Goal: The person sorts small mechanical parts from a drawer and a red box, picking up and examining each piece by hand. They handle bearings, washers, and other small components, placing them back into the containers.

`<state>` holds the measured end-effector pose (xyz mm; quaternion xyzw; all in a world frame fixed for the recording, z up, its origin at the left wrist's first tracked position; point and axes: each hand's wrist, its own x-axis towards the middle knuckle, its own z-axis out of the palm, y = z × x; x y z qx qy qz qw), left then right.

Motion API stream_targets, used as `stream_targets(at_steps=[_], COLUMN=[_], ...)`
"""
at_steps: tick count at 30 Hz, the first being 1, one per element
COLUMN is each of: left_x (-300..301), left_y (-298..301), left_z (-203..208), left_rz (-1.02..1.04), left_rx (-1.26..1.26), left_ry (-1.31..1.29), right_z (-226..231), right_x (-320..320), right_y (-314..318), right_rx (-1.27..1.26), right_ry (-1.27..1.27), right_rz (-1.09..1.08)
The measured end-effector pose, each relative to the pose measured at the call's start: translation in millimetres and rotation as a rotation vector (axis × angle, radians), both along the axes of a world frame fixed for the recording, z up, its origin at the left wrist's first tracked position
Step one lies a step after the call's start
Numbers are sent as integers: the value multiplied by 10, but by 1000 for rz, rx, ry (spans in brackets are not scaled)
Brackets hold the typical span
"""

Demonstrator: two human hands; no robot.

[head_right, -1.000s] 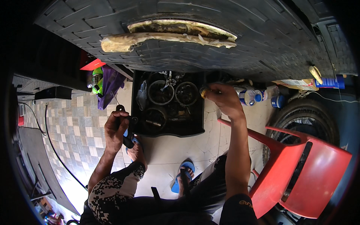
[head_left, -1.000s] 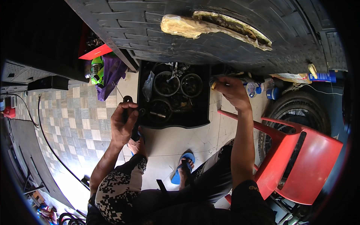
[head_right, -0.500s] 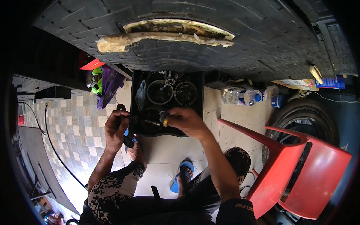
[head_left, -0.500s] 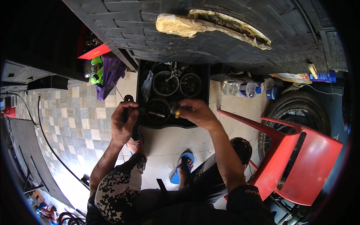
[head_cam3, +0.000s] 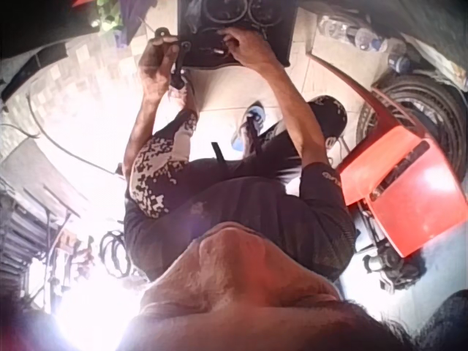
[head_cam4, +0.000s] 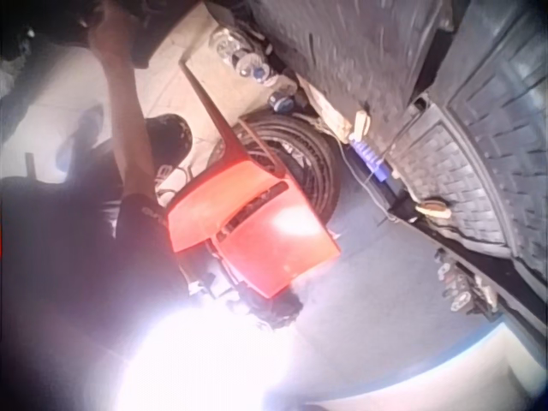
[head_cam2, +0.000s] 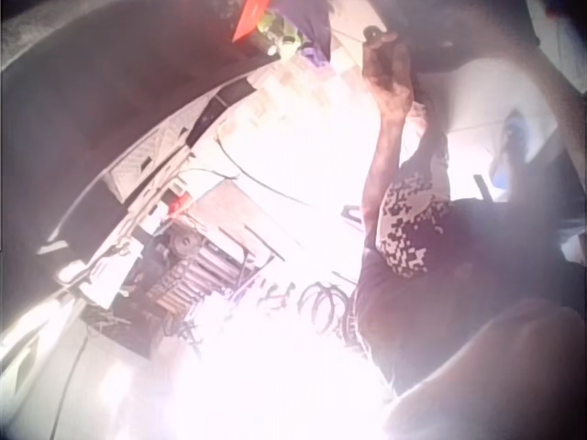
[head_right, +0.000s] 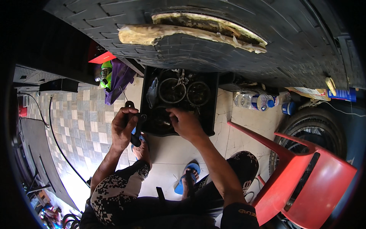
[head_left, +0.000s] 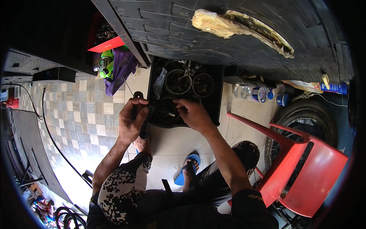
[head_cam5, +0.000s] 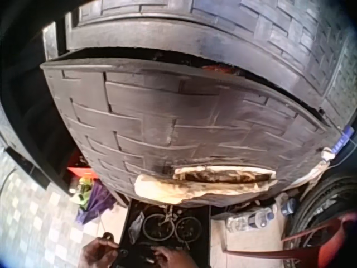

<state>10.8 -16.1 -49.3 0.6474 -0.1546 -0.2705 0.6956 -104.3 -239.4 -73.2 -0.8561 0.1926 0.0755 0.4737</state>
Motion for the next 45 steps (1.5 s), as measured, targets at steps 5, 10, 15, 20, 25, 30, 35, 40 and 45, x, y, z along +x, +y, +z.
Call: stream_targets(at_steps=[5,10,15,20,25,30,35,40,45], left_x=[12,15,19,-4,-15,-17,-8,-10,-8], left_y=[16,-21,-64,-42,8,21,66,77,39], left_z=[17,38,52,34,58,86,62,45,47], left_rz=[12,7,-4,9,16,29,32,46,34], left_rx=[19,6,-10,-18,2,8,-32,8,-5], left_ry=[6,28,13,-12,-6,-4,11,-3,5], right_z=[146,372,244,-85,-269,-327,-155,375,756], right_x=[4,61,275,445,474,567,506,368,173], right_y=[-466,-1059,-1039,-915,-907,-920,-970,-1198,-1095], right_rx=[-198,-460,-631,-757,-847,-841,-801,-611,-106], right_ry=[15,17,179,389,347,392,400,214,254], right_rz=[-146,-236,26,245,348,332,264,40,-74])
